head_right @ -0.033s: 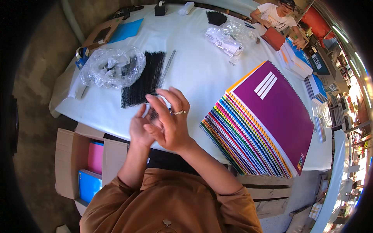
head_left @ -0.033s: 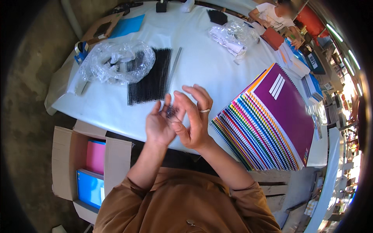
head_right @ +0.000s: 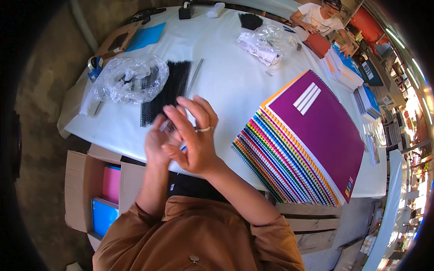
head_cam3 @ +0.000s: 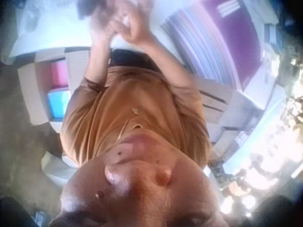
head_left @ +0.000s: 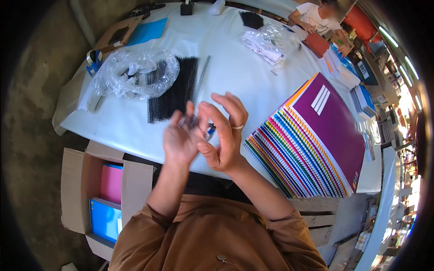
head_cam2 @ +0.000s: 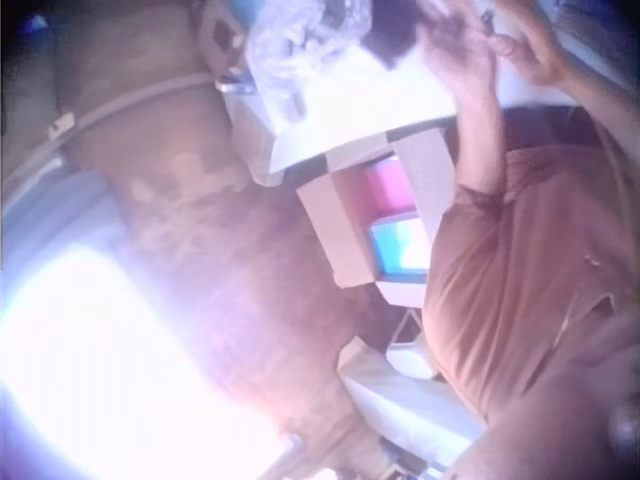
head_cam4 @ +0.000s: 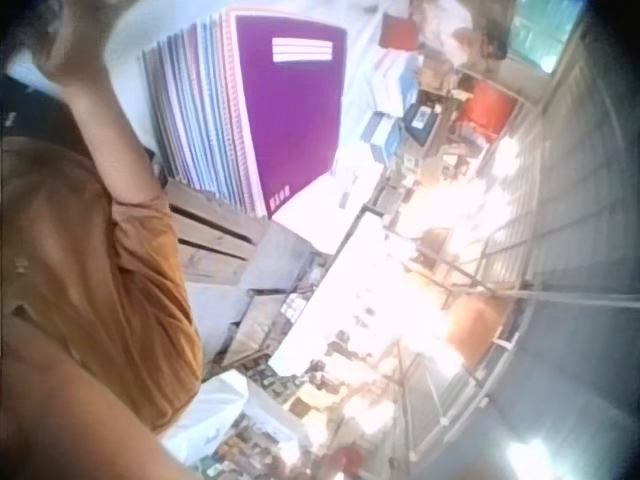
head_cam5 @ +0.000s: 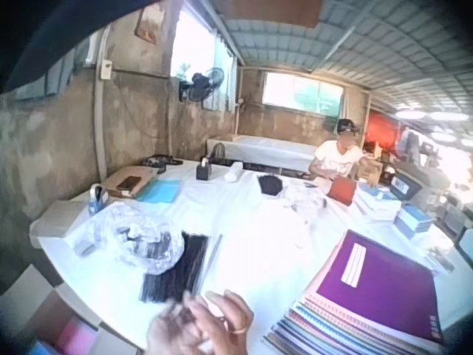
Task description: The person assembles spiral-bound notebooks by trimming plastic coils with shears and stacking the finished notebooks on a work table.
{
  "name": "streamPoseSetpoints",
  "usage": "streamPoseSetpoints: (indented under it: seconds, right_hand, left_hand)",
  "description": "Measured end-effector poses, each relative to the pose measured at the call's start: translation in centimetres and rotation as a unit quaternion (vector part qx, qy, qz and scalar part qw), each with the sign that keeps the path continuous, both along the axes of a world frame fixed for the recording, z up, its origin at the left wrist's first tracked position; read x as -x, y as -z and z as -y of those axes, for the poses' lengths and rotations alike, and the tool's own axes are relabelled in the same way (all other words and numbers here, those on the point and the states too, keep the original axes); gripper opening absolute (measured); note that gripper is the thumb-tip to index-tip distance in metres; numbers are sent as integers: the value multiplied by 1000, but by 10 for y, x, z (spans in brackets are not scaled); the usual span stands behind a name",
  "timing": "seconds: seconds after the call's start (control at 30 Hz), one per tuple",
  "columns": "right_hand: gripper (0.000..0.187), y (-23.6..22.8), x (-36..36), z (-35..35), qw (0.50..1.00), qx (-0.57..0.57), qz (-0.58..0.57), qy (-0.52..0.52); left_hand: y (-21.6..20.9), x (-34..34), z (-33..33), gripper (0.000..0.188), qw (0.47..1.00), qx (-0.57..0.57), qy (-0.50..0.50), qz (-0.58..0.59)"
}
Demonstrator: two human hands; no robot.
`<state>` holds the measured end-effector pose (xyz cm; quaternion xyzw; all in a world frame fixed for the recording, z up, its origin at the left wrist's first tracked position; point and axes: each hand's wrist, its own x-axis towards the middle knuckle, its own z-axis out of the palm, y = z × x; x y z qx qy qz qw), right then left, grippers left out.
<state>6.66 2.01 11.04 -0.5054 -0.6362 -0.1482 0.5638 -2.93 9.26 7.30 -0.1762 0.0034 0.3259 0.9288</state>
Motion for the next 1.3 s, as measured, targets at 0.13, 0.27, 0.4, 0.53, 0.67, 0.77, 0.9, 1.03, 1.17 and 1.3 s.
streamPoseSetpoints:
  seconds: [0.13, 0.27, 0.4, 0.53, 0.67, 0.77, 0.9, 1.03, 1.17, 1.3]
  right_hand:
    - [55, -62, -13, 46, 987, -125, 102, 1]
    - [47, -93, -90, 149, 949, -234, 170, 126]
    - [38, -95, -231, 284, 858, -258, -102, 434]
    - [43, -31, -354, 291, 851, 59, -507, 124]
    - [47, 10, -368, 241, 798, 90, -596, 34]
    - [50, 23, -358, 233, 780, 62, -623, 6]
    - [55, 41, -317, 223, 748, 14, -661, -53]
    - [60, 79, -232, 217, 649, -56, -744, -151]
    - [64, 137, -114, 176, 576, -151, -792, -135]
    - [66, 131, -80, 132, 713, -157, -681, 58]
  left_hand:
    - [-28, -7, -126, 47, 982, 10, -185, 41]
    - [-6, 27, -173, 75, 930, -160, -258, -206]
    - [19, -42, 6, 58, 846, -352, -55, -396]
    - [62, -91, 147, 61, 773, -473, 141, -399]
    - [82, -123, 171, 63, 795, -451, 27, -406]
    - [64, -128, 172, 64, 796, -435, 65, -415]
    - [68, -155, 113, 76, 795, -521, 65, -304]
    - [19, -192, 48, 86, 763, -520, 240, -300]
    - [3, -258, -21, 86, 717, -510, 360, -309]
    - [19, -273, -69, 86, 707, -499, 378, -328]
